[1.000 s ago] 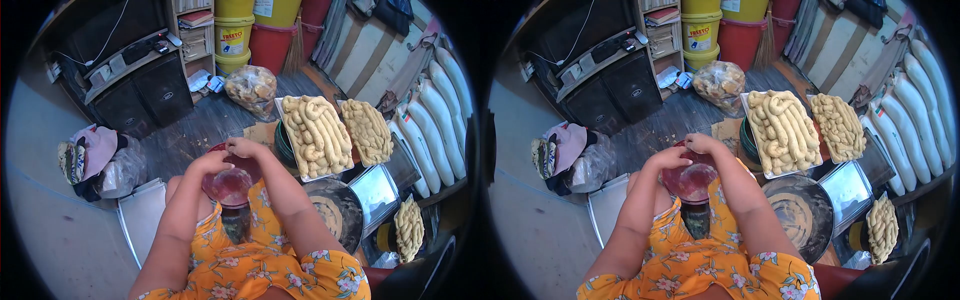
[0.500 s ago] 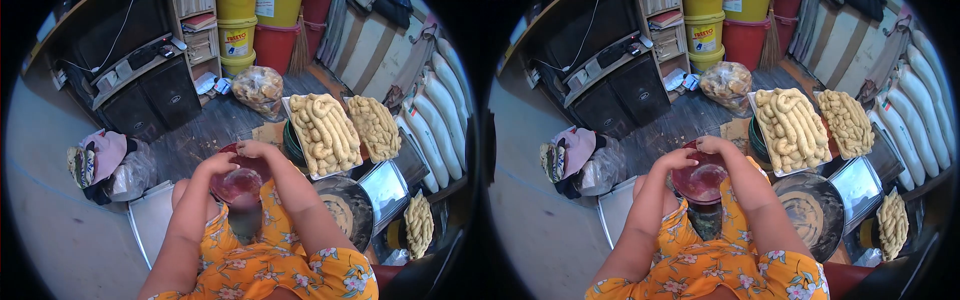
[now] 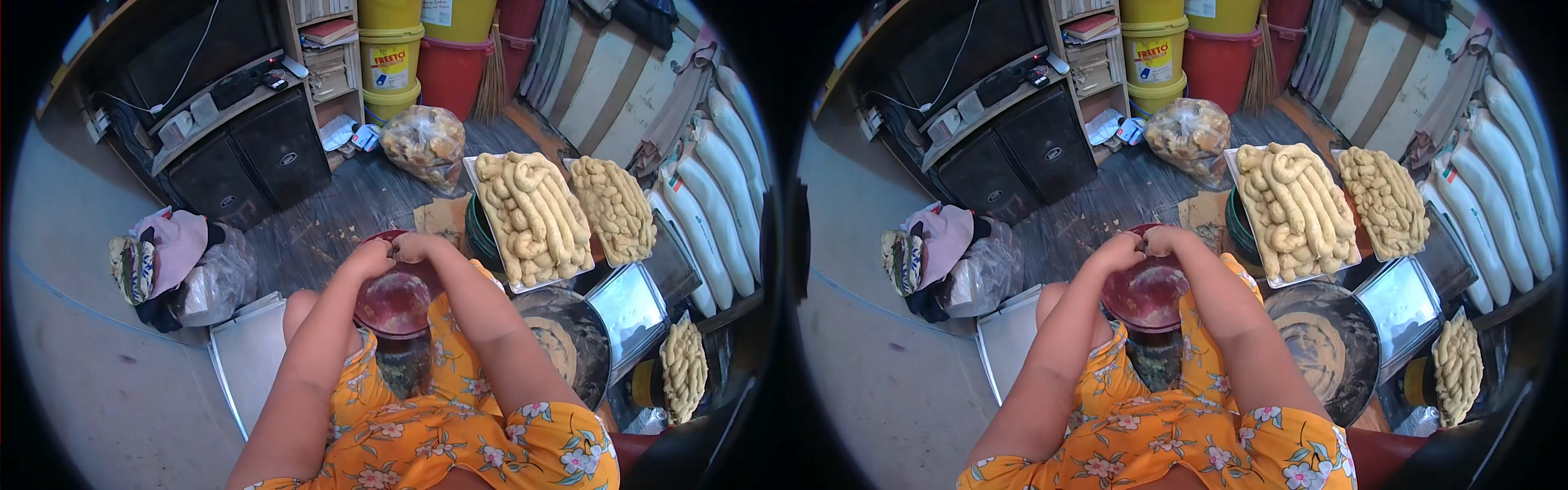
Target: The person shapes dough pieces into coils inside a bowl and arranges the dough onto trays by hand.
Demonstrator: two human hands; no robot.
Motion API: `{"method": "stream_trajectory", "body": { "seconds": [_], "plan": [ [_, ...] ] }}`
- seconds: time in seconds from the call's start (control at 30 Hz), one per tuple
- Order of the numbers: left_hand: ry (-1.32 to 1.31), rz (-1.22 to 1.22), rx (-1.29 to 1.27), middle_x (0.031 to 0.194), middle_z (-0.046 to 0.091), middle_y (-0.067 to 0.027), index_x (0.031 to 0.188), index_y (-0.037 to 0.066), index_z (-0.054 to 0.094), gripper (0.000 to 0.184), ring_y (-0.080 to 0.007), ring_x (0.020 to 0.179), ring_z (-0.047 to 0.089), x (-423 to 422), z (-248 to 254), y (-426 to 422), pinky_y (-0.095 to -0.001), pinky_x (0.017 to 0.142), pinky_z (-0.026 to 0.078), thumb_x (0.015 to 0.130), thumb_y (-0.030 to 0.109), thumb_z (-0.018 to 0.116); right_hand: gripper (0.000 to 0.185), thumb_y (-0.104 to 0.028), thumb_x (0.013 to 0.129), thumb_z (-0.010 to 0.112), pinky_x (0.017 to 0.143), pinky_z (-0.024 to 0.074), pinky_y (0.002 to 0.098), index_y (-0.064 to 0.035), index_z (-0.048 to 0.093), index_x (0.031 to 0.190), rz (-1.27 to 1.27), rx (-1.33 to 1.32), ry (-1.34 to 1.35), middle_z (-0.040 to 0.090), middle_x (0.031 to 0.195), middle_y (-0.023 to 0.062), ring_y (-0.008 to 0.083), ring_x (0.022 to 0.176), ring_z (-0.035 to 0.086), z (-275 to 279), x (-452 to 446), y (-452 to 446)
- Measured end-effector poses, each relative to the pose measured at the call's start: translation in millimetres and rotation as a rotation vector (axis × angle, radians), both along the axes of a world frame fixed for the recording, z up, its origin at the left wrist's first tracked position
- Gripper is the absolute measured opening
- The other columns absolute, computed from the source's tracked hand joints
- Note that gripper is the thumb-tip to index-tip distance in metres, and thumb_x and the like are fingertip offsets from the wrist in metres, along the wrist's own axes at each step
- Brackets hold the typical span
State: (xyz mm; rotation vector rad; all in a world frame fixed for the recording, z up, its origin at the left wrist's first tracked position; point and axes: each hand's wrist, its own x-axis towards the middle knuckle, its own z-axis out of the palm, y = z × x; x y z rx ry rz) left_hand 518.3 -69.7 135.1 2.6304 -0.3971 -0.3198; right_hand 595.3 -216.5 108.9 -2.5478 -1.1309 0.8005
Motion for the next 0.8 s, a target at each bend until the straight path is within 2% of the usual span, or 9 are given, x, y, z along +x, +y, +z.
{"method": "stream_trajectory", "body": {
  "seconds": [0.07, 0.17, 0.37, 0.57, 0.67, 0.8],
  "plan": [
    [-0.014, 0.008, 0.004, 0.095, 0.063, -0.0223, 0.090, -0.001, 0.063, 0.029, -0.0359, 0.091, 0.061, -2.1, -2.8, -7.2, -0.0409, 0.081, 0.048, 0.072, 0.023, 0.065, 0.038, -0.028, 0.075, 0.061, 0.086, 0.0454, 0.0401, -0.0074, 0.064, 0.106, 0.025, -0.069, -0.011, 0.063, 0.108, 0.0176, 0.0327, 0.101, 0.059, -2.2, 2.1, -0.5],
    [0.032, -0.016, -0.014, 0.097, 0.063, -0.0232, 0.091, -0.001, 0.064, 0.032, -0.0357, 0.092, 0.061, 0.9, -21.5, -12.1, -0.0413, 0.083, 0.048, 0.073, 0.024, 0.065, 0.036, -0.027, 0.073, 0.062, 0.084, 0.0463, 0.0399, -0.0074, 0.065, 0.103, 0.014, -0.124, -0.002, 0.064, 0.105, 0.0174, 0.0317, 0.098, 0.060, -14.1, 8.8, -0.9],
    [0.142, -0.055, 0.092, 0.097, 0.063, -0.0237, 0.098, -0.001, 0.062, 0.038, -0.0364, 0.091, 0.061, 1.3, -23.0, -20.1, -0.0410, 0.083, 0.047, 0.072, 0.026, 0.064, 0.032, -0.023, 0.072, 0.060, 0.082, 0.0474, 0.0396, -0.0070, 0.067, 0.099, -0.019, -0.161, 0.034, 0.065, 0.102, 0.0172, 0.0310, 0.095, 0.062, -26.0, 12.6, -1.6],
    [0.105, -0.063, 0.146, 0.097, 0.063, -0.0241, 0.098, -0.001, 0.062, 0.037, -0.0361, 0.090, 0.061, 2.6, -33.3, -20.9, -0.0408, 0.083, 0.048, 0.071, 0.024, 0.064, 0.033, -0.021, 0.071, 0.059, 0.081, 0.0474, 0.0392, -0.0075, 0.067, 0.100, -0.051, -0.172, 0.049, 0.065, 0.103, 0.0166, 0.0300, 0.094, 0.062, -35.4, 15.2, 0.7],
    [0.147, -0.074, 0.182, 0.098, 0.063, -0.0230, 0.103, -0.001, 0.062, 0.039, -0.0354, 0.090, 0.062, 3.4, -32.9, -21.2, -0.0417, 0.081, 0.049, 0.073, 0.025, 0.061, 0.033, -0.020, 0.071, 0.059, 0.081, 0.0473, 0.0394, -0.0075, 0.067, 0.100, -0.049, -0.174, 0.053, 0.065, 0.103, 0.0163, 0.0299, 0.095, 0.062, -18.7, 8.3, 0.4],
    [0.166, -0.063, 0.219, 0.098, 0.063, -0.0233, 0.097, -0.002, 0.065, 0.034, -0.0350, 0.090, 0.063, 2.7, -30.4, -23.3, -0.0413, 0.081, 0.049, 0.072, 0.021, 0.058, 0.037, -0.018, 0.069, 0.060, 0.082, 0.0468, 0.0393, -0.0088, 0.065, 0.104, -0.029, -0.141, 0.054, 0.064, 0.105, 0.0154, 0.0297, 0.099, 0.061, -1.8, 1.2, 0.6]
  ]
}}
